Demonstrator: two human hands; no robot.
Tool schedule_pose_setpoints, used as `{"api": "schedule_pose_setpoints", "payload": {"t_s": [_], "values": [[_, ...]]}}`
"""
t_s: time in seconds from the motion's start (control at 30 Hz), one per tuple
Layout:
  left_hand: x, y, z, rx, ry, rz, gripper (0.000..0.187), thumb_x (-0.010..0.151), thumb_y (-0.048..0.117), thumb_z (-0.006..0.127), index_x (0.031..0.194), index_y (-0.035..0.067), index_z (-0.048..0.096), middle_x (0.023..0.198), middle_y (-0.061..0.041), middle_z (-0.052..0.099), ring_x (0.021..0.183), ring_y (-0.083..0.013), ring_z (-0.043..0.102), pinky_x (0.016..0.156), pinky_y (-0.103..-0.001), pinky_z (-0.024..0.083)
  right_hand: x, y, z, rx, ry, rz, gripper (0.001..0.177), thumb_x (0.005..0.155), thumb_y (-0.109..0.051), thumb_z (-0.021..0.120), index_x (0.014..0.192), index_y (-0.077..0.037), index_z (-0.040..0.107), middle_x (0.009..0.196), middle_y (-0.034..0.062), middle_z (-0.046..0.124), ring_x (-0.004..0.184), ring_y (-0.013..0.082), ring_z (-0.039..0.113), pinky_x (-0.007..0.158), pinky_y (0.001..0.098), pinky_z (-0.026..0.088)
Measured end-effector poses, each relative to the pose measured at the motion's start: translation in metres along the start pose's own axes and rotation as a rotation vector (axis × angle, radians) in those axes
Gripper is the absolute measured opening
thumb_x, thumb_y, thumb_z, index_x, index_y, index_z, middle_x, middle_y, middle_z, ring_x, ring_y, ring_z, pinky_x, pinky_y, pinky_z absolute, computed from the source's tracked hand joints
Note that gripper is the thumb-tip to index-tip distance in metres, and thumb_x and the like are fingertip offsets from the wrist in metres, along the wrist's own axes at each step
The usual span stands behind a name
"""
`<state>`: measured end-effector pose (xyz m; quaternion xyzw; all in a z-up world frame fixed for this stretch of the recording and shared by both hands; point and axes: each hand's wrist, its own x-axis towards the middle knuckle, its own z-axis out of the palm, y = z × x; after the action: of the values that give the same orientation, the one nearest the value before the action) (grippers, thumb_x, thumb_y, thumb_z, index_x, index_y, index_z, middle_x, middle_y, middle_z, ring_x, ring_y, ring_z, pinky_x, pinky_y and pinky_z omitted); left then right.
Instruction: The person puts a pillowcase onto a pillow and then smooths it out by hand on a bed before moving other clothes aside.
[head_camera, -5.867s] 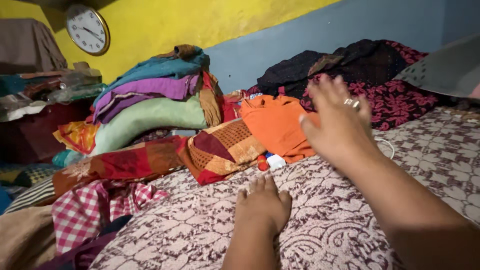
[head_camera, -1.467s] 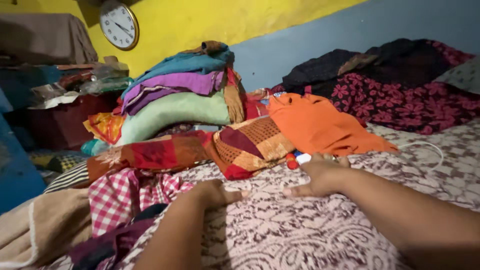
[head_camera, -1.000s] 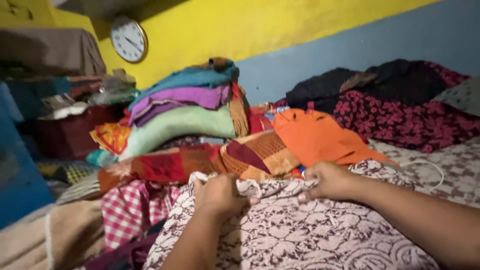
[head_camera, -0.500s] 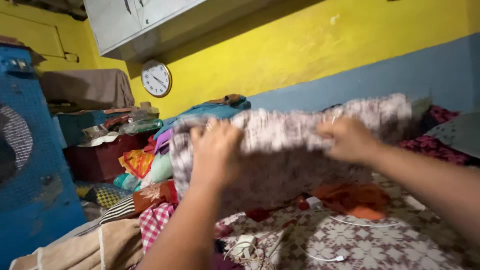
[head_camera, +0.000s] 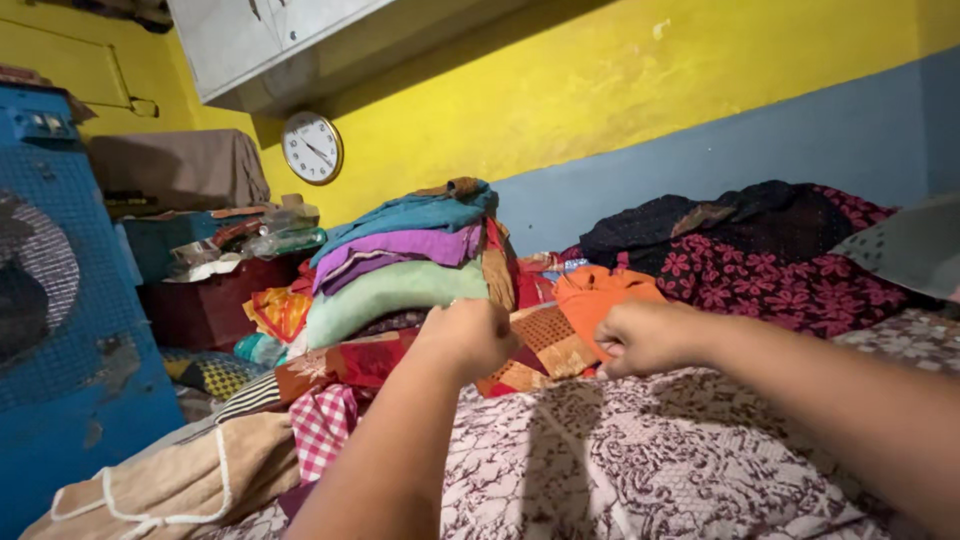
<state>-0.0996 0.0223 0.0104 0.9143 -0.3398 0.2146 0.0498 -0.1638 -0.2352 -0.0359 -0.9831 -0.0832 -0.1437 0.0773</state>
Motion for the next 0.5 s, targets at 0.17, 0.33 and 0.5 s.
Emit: {"api": "schedule_pose_setpoints", "payload": {"t_s": [0.17,0.33,0.5], "values": [[0.005,0.005,0.037,-0.020,0.014,-0.010,0.029,0.088,0.041,0.067,0.105,0.021,0.079,0.114,-0.010,0.074,0.112,-0.0303,0.067,0.101,-0.048,0.047,0.015,-0.004,0.022,0.085,0.098,-0.055,0.038,0.079,-0.031,0.082,0.068,-0.006,0.055,0.060,0.0086,0.059,0.059,0.0231,0.059,0.060,0.0411,0.048],[-0.005,0.010,0.110,-0.045,0.204,-0.149,0.041,0.093,0.038,0.057,0.125,0.014,0.067,0.138,-0.008,0.064,0.135,-0.0271,0.056,0.109,-0.049,0.043,0.015,0.006,0.067,0.067,0.466,-0.104,0.029,0.083,-0.032,0.073,0.100,-0.009,0.069,0.100,0.0126,0.073,0.097,0.0312,0.069,0.084,0.0431,0.053],[-0.066,0.043,0.207,-0.095,-0.006,-0.241,0.065,0.098,0.050,0.041,0.153,0.015,0.037,0.163,-0.011,0.027,0.152,-0.0295,0.019,0.121,-0.055,0.012,-0.028,-0.004,0.198,-0.160,0.337,-0.065,0.067,0.095,-0.047,0.053,0.150,-0.009,0.047,0.156,0.0164,0.044,0.145,0.0322,0.039,0.112,0.0551,0.029]]}}
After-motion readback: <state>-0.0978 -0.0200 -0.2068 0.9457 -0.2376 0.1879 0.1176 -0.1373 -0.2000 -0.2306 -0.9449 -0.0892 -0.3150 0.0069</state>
